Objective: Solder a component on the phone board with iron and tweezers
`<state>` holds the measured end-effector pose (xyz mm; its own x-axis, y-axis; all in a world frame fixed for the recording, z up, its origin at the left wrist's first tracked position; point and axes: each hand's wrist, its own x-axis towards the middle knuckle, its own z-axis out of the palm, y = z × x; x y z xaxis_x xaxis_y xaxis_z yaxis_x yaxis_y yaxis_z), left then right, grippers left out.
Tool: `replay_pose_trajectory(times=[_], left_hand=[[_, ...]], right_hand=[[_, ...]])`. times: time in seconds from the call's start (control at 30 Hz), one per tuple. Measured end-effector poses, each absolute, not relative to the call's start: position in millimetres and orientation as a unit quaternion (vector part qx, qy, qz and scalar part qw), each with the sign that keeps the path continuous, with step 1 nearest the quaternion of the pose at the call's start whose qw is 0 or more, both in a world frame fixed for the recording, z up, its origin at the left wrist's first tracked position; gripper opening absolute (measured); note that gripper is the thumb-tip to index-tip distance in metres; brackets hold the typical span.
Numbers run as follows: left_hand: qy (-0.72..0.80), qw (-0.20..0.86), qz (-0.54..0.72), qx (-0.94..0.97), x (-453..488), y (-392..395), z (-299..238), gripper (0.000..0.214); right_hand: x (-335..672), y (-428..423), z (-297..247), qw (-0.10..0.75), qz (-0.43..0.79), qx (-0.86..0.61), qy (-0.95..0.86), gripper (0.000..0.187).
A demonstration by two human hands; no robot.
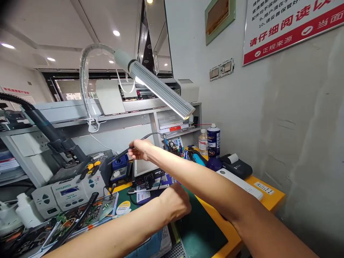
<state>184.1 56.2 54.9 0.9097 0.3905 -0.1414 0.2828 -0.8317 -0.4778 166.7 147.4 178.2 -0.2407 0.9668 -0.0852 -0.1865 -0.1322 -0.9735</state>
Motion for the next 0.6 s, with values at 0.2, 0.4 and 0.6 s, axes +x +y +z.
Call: replay_pose_trajectory(times=[0.2,0.4,0.6], left_hand=[[-0.086,0.222,0.074,-0.969,172,51,86,0.018],[-0.138,0.165,-0.215,-0.953,108,8,131,0.009],[-0.368,0.014,-0.503,-0.782,17,-39,146,0.011]], right_hand=[[184,151,175,0.457,0.642,-0.420,-0.450,0.033],[215,165,157,0.483,0.656,-0.420,-0.399,0.033],[248,150,121,0.487,0.692,-0.404,-0.349,0.032]])
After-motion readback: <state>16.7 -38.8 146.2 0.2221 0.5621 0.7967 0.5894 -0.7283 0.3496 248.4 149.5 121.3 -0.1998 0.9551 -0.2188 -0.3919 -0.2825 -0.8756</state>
